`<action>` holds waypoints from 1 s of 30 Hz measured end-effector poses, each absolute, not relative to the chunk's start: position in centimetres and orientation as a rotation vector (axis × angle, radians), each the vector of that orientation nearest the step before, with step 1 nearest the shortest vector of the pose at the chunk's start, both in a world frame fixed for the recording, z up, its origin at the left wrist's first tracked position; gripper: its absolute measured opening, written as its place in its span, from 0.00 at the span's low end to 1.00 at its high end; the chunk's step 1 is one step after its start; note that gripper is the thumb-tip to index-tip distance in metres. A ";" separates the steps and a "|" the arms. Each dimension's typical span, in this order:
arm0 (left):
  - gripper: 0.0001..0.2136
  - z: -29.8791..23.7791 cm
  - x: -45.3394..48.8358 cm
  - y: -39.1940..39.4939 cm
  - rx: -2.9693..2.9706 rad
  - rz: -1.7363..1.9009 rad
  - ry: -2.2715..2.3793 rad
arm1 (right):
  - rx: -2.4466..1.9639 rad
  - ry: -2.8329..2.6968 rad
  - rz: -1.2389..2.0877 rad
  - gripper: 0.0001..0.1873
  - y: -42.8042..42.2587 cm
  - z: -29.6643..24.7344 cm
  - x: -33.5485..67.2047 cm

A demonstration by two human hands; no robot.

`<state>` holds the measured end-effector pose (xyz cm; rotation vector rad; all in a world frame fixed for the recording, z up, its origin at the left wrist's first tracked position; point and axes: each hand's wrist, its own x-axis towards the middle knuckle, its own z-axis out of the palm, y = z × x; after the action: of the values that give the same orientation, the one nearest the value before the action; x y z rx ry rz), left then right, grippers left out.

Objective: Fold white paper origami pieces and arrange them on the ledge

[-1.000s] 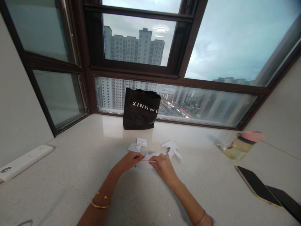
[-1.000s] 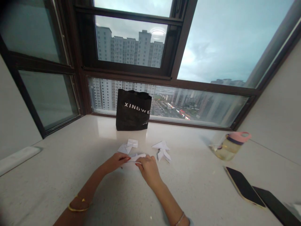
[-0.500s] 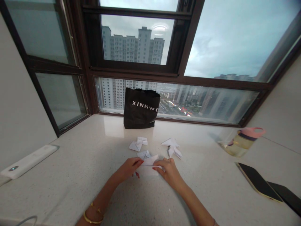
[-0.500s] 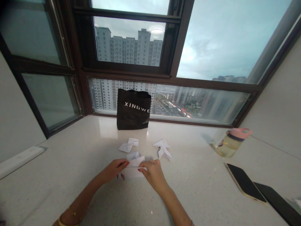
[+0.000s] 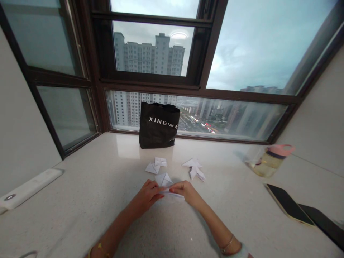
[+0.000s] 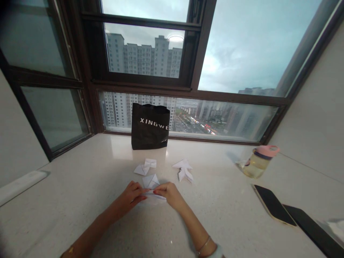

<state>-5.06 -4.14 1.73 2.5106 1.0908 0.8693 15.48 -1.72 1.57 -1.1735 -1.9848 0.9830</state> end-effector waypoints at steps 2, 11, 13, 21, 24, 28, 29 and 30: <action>0.19 0.9 -5.4 -4.0 2.482 0.847 1.132 | -1.123 -1.963 1.097 0.18 -1.9 0.8 15.2; 0.09 -0.2 -5.5 -3.3 2.571 0.923 1.368 | -1.146 -2.012 0.947 0.20 -3.8 2.3 15.0; 0.08 0.2 -5.2 -3.6 2.644 0.883 1.424 | -1.227 -2.080 0.784 0.16 -4.3 2.6 14.9; 0.15 0.8 -4.2 -4.6 2.792 0.426 1.618 | -1.390 -2.141 0.467 0.10 -4.5 1.2 14.5; 0.16 1.7 -3.7 -4.6 2.680 0.208 1.644 | -1.347 -2.117 0.612 0.09 -3.8 0.5 14.9; 0.18 3.0 -4.2 -4.9 2.502 0.144 1.700 | -1.431 -2.045 0.933 0.08 -2.5 -0.1 18.4; 0.19 3.2 -4.7 -5.0 2.463 0.170 1.721 | -1.466 -2.013 1.000 0.08 -2.1 0.0 20.0; 0.20 3.2 -5.3 -5.1 2.424 0.190 1.745 | -1.494 -1.994 1.060 0.07 -1.7 0.2 21.7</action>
<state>-5.29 -5.14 3.24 2.4239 1.7447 0.1904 21.68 -1.74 0.23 -1.4942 -1.9942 1.0601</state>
